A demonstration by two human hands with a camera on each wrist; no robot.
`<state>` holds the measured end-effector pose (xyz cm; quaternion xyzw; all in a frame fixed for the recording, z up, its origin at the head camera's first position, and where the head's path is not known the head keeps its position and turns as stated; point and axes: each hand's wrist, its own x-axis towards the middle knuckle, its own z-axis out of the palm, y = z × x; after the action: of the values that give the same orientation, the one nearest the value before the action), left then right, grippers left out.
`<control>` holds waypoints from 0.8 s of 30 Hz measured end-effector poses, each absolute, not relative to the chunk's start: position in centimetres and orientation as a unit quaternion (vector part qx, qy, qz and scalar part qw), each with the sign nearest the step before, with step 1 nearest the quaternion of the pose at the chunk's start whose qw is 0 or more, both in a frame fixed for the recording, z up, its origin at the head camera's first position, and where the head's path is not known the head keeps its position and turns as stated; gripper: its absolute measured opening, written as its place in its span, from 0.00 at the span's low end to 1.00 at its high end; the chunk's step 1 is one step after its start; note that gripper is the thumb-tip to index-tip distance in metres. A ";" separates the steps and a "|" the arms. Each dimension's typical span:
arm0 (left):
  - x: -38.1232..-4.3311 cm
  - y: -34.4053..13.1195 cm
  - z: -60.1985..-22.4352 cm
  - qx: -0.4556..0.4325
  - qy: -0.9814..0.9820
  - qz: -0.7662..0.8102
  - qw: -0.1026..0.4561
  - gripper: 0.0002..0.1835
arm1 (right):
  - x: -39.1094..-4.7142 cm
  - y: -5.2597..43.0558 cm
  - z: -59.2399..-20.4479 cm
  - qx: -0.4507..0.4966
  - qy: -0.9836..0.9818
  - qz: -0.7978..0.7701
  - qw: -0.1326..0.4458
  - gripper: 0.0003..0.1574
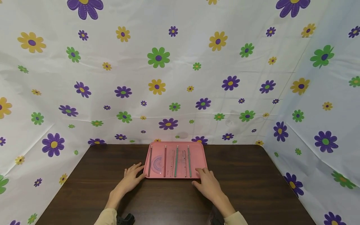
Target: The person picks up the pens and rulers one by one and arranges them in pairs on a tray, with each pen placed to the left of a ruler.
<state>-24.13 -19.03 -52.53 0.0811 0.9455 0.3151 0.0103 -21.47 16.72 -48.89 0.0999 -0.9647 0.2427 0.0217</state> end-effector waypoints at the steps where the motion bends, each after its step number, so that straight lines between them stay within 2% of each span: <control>1: -24.1 -19.0 -52.5 0.080 0.946 0.315 0.011 0.27 | -21.2 16.9 -48.9 0.102 -0.965 0.242 0.021 0.36; 17: -24.0 -19.3 -52.7 0.075 0.948 0.311 0.003 0.27 | -17.9 19.7 -49.7 0.116 -0.965 0.232 -0.028 0.49; 24: -24.1 -19.1 -52.7 0.080 0.947 0.312 0.004 0.27 | -16.8 20.8 -49.2 0.116 -0.955 0.254 -0.103 0.61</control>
<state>-24.06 -19.10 -52.69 0.0799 0.9467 0.3120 0.0040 -16.85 20.75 -49.16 0.1158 -0.9546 0.2543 -0.1032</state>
